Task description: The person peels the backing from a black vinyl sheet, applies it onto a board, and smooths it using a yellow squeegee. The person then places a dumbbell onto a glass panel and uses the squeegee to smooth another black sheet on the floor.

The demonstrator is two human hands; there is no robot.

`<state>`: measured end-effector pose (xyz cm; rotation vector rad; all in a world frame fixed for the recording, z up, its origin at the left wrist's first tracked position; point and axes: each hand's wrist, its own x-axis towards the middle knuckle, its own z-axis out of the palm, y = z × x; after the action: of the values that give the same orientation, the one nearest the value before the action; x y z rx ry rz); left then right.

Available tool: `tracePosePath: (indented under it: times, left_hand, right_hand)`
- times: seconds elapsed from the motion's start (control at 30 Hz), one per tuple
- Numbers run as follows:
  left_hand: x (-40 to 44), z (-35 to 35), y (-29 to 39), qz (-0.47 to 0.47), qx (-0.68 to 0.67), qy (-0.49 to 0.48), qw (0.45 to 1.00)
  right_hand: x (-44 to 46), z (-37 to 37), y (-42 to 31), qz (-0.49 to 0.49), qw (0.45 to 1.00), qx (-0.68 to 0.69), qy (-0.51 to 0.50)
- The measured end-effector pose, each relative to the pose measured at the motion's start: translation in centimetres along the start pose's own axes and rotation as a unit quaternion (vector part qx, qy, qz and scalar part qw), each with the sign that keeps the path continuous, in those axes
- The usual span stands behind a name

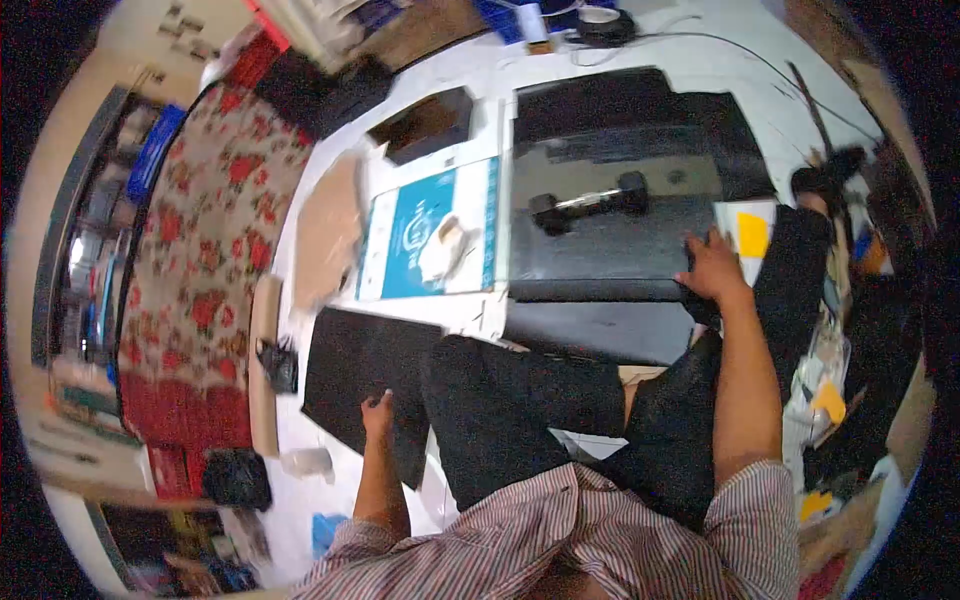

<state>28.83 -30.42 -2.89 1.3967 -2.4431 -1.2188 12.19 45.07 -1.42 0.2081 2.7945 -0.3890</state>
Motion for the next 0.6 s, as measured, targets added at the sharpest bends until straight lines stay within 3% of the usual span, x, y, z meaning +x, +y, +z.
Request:
tracePosePath:
  times: [0.03,0.1,0.13,0.2,0.27,0.3,0.33,0.37,0.43,0.53,0.6]
  left_hand:
    - [-1.3,-1.0,-1.5,-0.016,-0.014,0.016,1.0]
    - [-3.7,-2.4,-4.5,-0.215,-0.127,0.052,0.967]
    - [-4.0,-2.7,-7.1,-0.231,-0.143,0.065,0.96]
    - [-3.0,-2.3,-13.8,-0.147,-0.282,0.059,0.946]
    - [-2.6,-2.2,-16.1,-0.163,-0.224,0.079,0.958]
    - [-2.1,-2.4,-16.1,-0.168,0.041,0.05,0.984]
    - [-1.6,-2.6,-15.8,-0.161,0.303,0.009,0.939]
    - [-5.2,-1.9,-14.3,-0.171,0.297,0.009,0.939]
    - [-10.5,-2.1,-5.6,-0.239,0.168,0.152,0.944]
    - [-4.1,-2.1,-14.2,-0.228,0.267,0.136,0.926]
    - [-1.4,-2.6,-19.5,-0.183,0.213,0.125,0.952]
  right_hand:
    - [-0.5,-0.4,-0.4,0.005,1.0,0.009,-0.002]
    - [-0.2,0.4,-1.0,0.023,1.0,-0.014,0.012]
    - [-0.2,0.8,-0.8,0.025,0.999,-0.017,0.022]
    - [0.0,1.4,-0.5,0.006,0.998,-0.04,0.037]
    - [0.3,2.2,0.0,0.011,0.997,-0.049,0.063]
    - [0.4,2.6,0.1,0.011,0.996,-0.051,0.067]
    - [0.5,3.0,0.2,0.013,0.996,-0.051,0.072]
    - [0.7,3.4,0.5,0.003,0.996,-0.058,0.071]
    - [1.1,4.3,1.2,-0.002,0.994,-0.067,0.09]
    - [1.3,4.6,1.6,-0.005,0.995,-0.054,0.087]
    - [0.9,4.5,1.5,-0.01,0.995,-0.059,0.084]
